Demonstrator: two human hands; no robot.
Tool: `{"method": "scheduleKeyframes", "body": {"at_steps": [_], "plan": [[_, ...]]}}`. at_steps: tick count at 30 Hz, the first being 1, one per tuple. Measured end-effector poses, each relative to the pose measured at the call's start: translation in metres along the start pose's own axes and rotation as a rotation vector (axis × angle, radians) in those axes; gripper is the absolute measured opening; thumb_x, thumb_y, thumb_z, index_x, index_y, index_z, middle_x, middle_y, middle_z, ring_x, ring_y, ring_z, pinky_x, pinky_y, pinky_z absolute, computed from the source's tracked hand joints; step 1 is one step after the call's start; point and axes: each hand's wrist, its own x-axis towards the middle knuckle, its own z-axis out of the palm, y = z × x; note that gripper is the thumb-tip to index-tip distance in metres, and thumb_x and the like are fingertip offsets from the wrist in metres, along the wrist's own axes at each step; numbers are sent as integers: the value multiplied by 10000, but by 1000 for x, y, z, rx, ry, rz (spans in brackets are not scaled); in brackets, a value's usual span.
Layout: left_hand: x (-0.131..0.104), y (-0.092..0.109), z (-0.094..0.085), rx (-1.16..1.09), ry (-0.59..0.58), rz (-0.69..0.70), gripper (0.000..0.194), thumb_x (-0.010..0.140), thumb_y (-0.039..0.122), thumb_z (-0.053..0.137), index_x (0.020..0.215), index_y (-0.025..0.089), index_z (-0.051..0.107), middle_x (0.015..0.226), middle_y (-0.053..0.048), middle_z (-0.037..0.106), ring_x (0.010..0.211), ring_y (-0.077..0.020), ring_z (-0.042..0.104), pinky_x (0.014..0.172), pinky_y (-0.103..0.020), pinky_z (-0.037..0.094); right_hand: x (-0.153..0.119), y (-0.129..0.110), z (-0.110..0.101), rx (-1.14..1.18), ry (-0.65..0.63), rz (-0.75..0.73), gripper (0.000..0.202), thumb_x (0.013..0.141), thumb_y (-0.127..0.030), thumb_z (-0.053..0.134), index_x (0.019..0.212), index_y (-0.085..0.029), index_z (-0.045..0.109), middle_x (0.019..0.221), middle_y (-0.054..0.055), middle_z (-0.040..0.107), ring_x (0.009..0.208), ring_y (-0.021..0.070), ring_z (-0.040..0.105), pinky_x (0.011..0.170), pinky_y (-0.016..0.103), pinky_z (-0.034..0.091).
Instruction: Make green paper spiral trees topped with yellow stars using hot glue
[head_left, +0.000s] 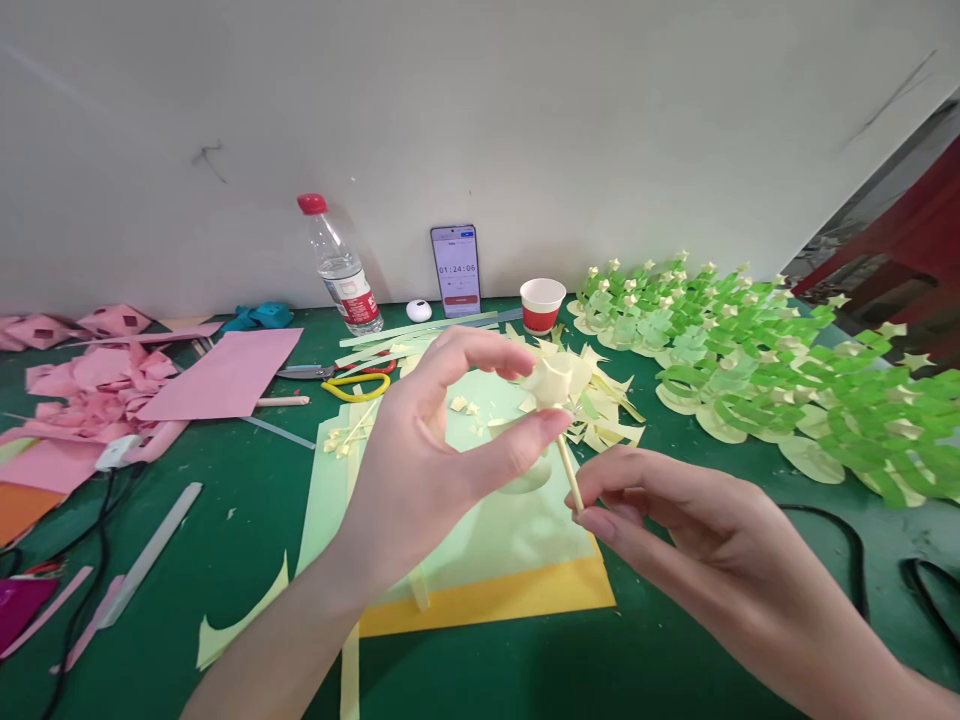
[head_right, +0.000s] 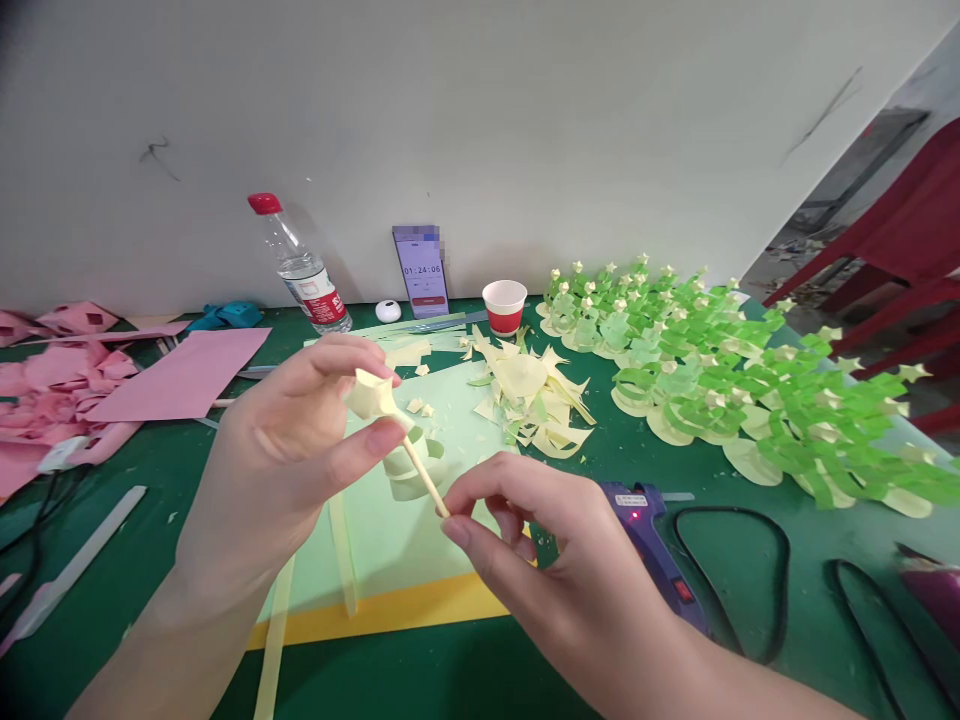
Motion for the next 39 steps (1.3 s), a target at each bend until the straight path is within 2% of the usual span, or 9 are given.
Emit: {"method": "scheduleKeyframes", "body": {"at_steps": [9,15,19,25,31,39], "plan": [[-1,1,0,-15,6,6,143,688,188,637,790,242,552,863,11,552,887,-151,509,818,-265,429,0,0,1,27,6,14,119,777,-236,493,732,-202,598,660,9,599,575,107,533,476,185,439],[-4,3,0,-30,4,49,174,718,132,584,841,249,544,905,16,546,918,-138,493,840,-249,412,1,1,1,28,6,3,110,781,-244,489,755,-203,588,717,20,617,630,119,555,491,186,453],[-6,4,2,38,16,101,186,712,108,575,832,246,537,898,8,546,940,-155,488,842,-273,412,-1,1,0,-5,20,-26,107,776,-217,469,743,-197,568,680,19,600,607,119,542,486,194,448],[-8,6,3,80,17,106,169,709,117,573,822,235,531,897,-7,550,934,-173,496,839,-299,417,-5,1,1,-83,42,-92,84,768,-179,456,751,-200,535,618,-1,540,541,101,472,458,193,418],[-8,7,4,61,-1,114,192,702,75,562,800,232,512,879,2,538,923,-160,487,840,-287,409,-4,1,3,-102,76,-149,80,771,-195,472,714,-191,528,587,-8,523,505,92,439,430,192,391],[-10,7,5,0,-52,76,187,712,65,552,797,228,514,890,9,534,916,-133,486,859,-250,394,-6,4,2,-138,33,-179,77,793,-180,472,725,-198,504,611,-17,512,531,84,429,454,181,385]]}}
